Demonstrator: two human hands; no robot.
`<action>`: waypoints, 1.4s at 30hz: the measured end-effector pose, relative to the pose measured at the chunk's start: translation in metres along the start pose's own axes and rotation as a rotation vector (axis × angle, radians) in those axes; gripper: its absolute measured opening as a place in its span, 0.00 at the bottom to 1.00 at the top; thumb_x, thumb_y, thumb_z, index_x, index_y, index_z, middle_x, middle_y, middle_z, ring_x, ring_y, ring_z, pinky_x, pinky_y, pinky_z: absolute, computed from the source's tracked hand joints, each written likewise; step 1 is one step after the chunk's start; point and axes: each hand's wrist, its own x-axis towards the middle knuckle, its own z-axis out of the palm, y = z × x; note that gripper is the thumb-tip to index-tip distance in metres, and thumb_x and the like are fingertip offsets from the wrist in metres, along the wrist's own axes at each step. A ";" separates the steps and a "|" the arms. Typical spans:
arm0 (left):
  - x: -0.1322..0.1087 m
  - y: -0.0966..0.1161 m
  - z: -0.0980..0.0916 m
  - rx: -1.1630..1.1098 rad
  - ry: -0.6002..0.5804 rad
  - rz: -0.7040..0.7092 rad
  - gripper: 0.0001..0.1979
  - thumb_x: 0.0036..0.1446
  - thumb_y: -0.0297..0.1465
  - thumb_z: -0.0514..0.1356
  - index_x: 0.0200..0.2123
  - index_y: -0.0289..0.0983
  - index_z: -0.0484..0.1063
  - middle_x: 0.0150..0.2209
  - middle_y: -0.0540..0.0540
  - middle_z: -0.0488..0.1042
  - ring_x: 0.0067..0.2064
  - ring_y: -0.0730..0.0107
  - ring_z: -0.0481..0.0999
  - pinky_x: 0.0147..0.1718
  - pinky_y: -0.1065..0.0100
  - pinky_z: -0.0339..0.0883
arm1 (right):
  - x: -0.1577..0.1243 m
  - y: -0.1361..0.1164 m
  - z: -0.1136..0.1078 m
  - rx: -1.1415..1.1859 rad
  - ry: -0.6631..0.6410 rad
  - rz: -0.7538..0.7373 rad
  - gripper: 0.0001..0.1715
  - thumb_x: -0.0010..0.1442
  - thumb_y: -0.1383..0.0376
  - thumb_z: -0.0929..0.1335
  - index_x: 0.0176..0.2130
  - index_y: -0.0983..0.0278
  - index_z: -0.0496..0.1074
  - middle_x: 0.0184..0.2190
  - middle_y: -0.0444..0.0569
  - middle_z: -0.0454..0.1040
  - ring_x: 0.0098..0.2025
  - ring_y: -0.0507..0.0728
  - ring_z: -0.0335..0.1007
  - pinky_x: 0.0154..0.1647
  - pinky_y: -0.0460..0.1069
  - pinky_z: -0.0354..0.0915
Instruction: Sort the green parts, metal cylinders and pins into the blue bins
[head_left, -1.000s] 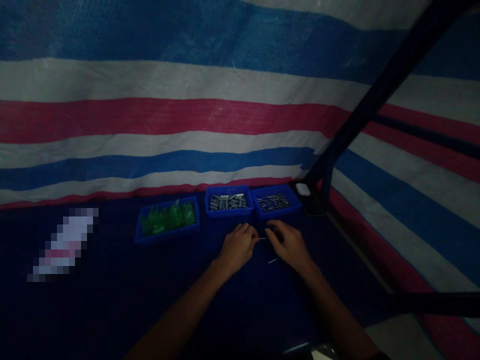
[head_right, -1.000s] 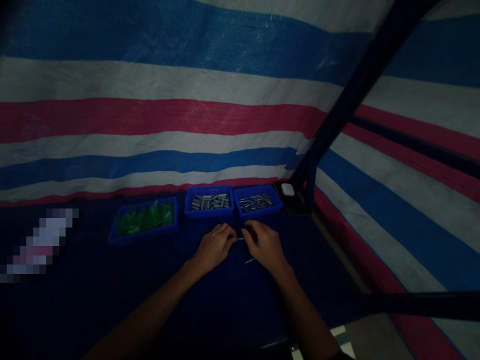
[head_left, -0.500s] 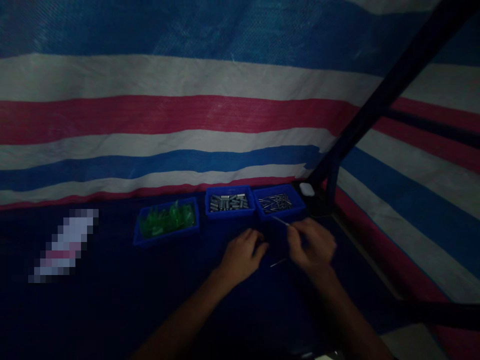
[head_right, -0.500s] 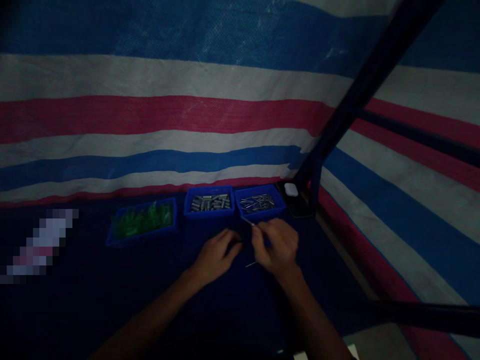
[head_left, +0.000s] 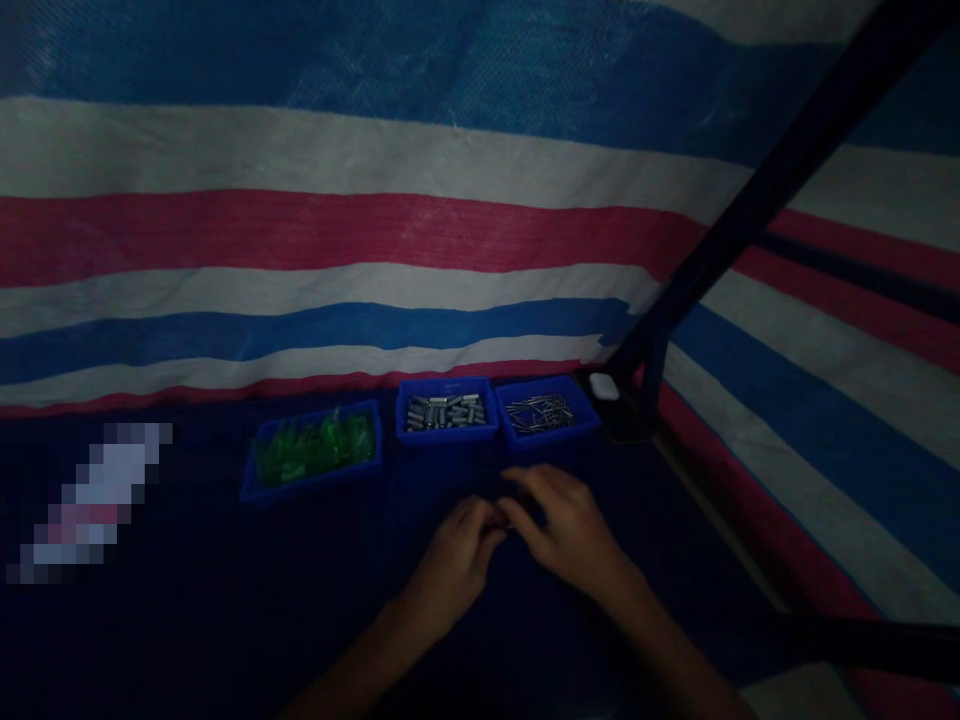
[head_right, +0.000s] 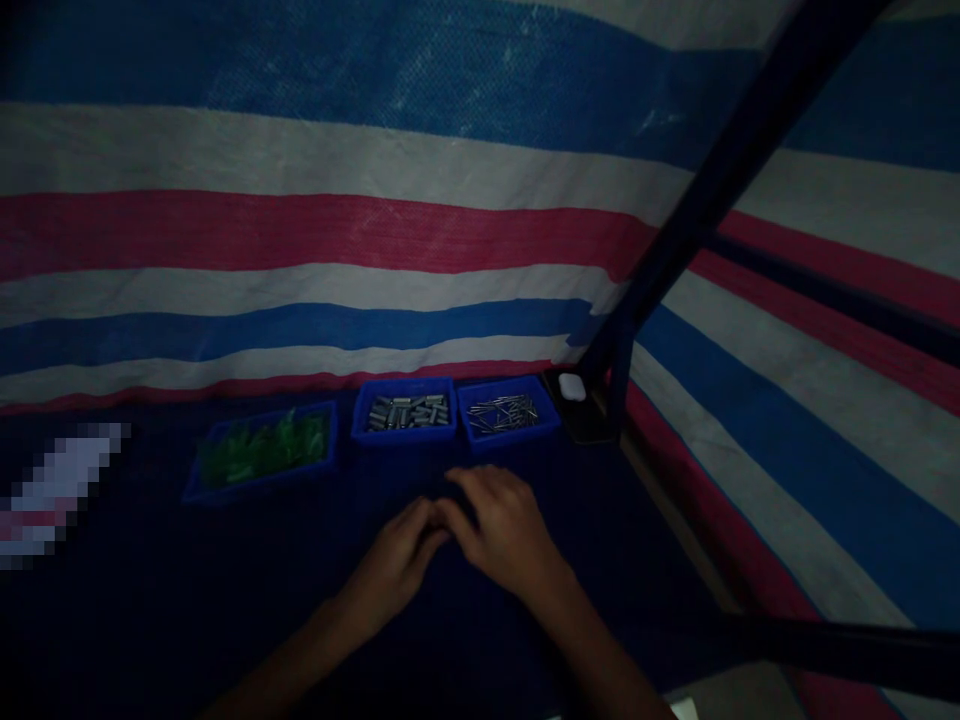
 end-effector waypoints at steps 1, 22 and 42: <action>-0.004 -0.004 -0.007 -0.098 0.035 -0.048 0.06 0.59 0.28 0.49 0.39 0.37 0.61 0.34 0.48 0.69 0.36 0.71 0.69 0.37 0.68 0.64 | -0.003 -0.005 0.005 0.025 -0.059 -0.074 0.13 0.60 0.62 0.61 0.44 0.62 0.67 0.34 0.49 0.74 0.37 0.55 0.69 0.40 0.50 0.63; -0.015 -0.016 -0.034 -0.070 0.061 -0.193 0.17 0.60 0.34 0.46 0.52 0.37 0.48 0.28 0.52 0.66 0.28 0.72 0.67 0.29 0.69 0.60 | 0.015 0.045 0.020 -0.036 0.431 0.416 0.16 0.60 0.58 0.61 0.43 0.66 0.65 0.20 0.43 0.67 0.21 0.52 0.66 0.24 0.46 0.60; -0.016 -0.024 -0.040 -0.032 -0.044 -0.237 0.16 0.59 0.36 0.48 0.49 0.43 0.63 0.42 0.44 0.72 0.43 0.65 0.72 0.43 0.63 0.65 | 0.018 0.016 0.067 0.238 0.053 0.428 0.31 0.60 0.58 0.59 0.59 0.67 0.46 0.17 0.37 0.63 0.18 0.52 0.65 0.18 0.45 0.57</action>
